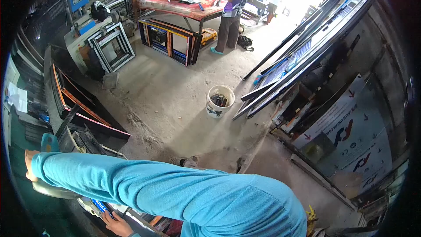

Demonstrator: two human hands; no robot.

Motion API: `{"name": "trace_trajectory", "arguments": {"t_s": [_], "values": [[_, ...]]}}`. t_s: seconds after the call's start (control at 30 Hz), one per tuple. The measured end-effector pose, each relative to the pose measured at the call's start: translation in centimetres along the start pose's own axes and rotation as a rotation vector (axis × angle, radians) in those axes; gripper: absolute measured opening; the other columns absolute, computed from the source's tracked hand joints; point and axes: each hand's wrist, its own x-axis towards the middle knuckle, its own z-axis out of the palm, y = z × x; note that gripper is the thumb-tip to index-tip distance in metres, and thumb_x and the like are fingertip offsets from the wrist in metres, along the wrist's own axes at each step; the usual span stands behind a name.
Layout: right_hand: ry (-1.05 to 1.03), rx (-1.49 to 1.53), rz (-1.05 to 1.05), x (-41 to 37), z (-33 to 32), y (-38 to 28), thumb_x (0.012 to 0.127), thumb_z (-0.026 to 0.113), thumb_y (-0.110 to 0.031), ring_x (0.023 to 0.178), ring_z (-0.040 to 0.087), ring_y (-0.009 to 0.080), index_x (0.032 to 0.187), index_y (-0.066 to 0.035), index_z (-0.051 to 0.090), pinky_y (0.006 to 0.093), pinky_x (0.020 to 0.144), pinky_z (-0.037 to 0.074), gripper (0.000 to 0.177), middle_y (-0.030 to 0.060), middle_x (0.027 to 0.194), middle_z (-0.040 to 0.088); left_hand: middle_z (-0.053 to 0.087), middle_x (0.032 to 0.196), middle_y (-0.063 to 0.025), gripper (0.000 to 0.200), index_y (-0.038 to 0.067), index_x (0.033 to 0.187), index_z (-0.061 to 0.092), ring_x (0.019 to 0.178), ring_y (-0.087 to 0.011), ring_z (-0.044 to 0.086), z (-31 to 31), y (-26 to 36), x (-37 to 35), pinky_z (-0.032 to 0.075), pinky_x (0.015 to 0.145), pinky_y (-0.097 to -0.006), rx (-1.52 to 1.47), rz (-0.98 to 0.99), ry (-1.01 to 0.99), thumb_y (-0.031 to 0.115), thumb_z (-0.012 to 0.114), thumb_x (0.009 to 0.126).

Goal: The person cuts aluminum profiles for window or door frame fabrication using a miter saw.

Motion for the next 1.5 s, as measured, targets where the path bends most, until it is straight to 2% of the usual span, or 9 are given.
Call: {"name": "trace_trajectory", "arguments": {"t_s": [0.23,0.3,0.33,0.43,0.5,0.57,0.63,0.7,1.5], "values": [[0.044,0.015,-0.123,4.1,4.2,3.8,0.094,0.055,-0.049,0.118,0.064,0.0408,0.148,0.022,0.023,0.0438,0.1,0.052,0.095,0.0332,0.129,0.062,0.054,0.145,-0.0165,0.04,0.006,0.135,0.061,0.127,-0.0393,0.055,-1.2,1.6,0.3,0.043,0.105,-0.0507,0.123,-0.015,-0.012,0.029,0.054,0.104],[0.107,0.116,0.017,-1.9,1.5,3.2,0.096,0.051,-0.054,0.114,0.066,0.0429,0.143,0.02,0.036,0.0462,0.099,0.052,0.088,0.0331,0.122,0.065,0.056,0.143,-0.0186,0.039,0.003,0.134,0.061,0.128,-0.0394,0.054,-0.3,0.7,1.1,0.043,0.103,-0.0528,0.022,0.004,-0.019,0.024,0.055,0.102],[-0.032,0.151,0.075,-4.9,-0.7,2.9,0.1,0.041,-0.055,0.124,0.06,0.0428,0.142,0.005,0.051,0.0463,0.112,0.041,0.074,0.0255,0.136,0.06,0.057,0.142,-0.0196,0.039,0.001,0.134,0.061,0.128,-0.0395,0.054,-0.3,0.1,0.5,0.042,0.102,-0.0538,-0.017,-0.006,-0.024,0.022,0.056,0.102],[0.062,-0.446,-0.492,4.3,6.9,7.9,0.102,0.035,-0.032,0.133,0.051,0.0453,0.148,-0.004,0.043,0.0712,0.102,0.041,0.055,0.0279,0.148,0.047,0.065,0.126,-0.0233,0.035,0.0,0.121,0.069,0.116,-0.0443,0.059,-3.8,3.4,0.3,0.045,0.102,-0.0515,-0.195,-0.034,-0.011,0.014,0.063,0.09],[0.44,-0.856,-0.793,7.2,10.3,10.6,0.1,0.042,-0.026,0.131,0.052,0.0465,0.141,-0.001,0.044,0.0708,0.101,0.044,0.049,0.0291,0.142,0.05,0.066,0.127,-0.0201,0.037,0.006,0.119,0.072,0.116,-0.0404,0.06,-3.2,3.3,-1.0,0.046,0.104,-0.0483,-0.068,-0.119,0.098,0.013,0.065,0.083],[-0.109,-0.392,-0.483,-0.1,4.0,7.5,0.101,0.042,-0.051,0.106,0.062,0.0384,0.139,0.001,0.046,0.0586,0.082,0.052,0.064,0.0258,0.129,0.057,0.068,0.122,-0.0165,0.034,0.008,0.115,0.072,0.112,-0.0374,0.062,-4.4,3.1,-0.9,0.045,0.102,-0.0494,-0.1,-0.158,0.069,0.011,0.061,0.083],[-0.191,0.497,0.057,-5.2,1.0,5.5,0.095,0.04,-0.078,0.072,0.067,0.0244,0.137,-0.002,0.052,0.0389,0.055,0.055,0.088,0.0198,0.109,0.066,0.067,0.119,-0.0115,0.032,0.01,0.114,0.07,0.1,-0.0393,0.061,-3.2,2.4,-0.4,0.051,0.09,-0.0533,-0.138,-0.102,0.179,0.015,0.064,0.084],[-0.236,0.481,0.081,-3.9,1.0,6.8,0.091,0.04,-0.083,0.082,0.069,0.025,0.14,-0.01,0.056,0.0362,0.067,0.059,0.089,0.0152,0.108,0.066,0.065,0.125,-0.0057,0.031,0.013,0.115,0.069,0.096,-0.0387,0.06,-1.9,2.2,-0.2,0.055,0.079,-0.05,-0.099,-0.163,0.213,0.017,0.069,0.084],[-0.154,0.406,0.047,-6.6,1.4,8.4,0.096,0.032,-0.08,0.082,0.071,0.0265,0.131,0.0,0.057,0.0398,0.066,0.06,0.091,0.0172,0.104,0.068,0.061,0.135,-0.0075,0.04,0.014,0.126,0.067,0.104,-0.042,0.06,-2.5,2.2,-0.3,0.057,0.08,-0.0502,-0.144,-0.208,0.082,0.013,0.065,0.086]]}}
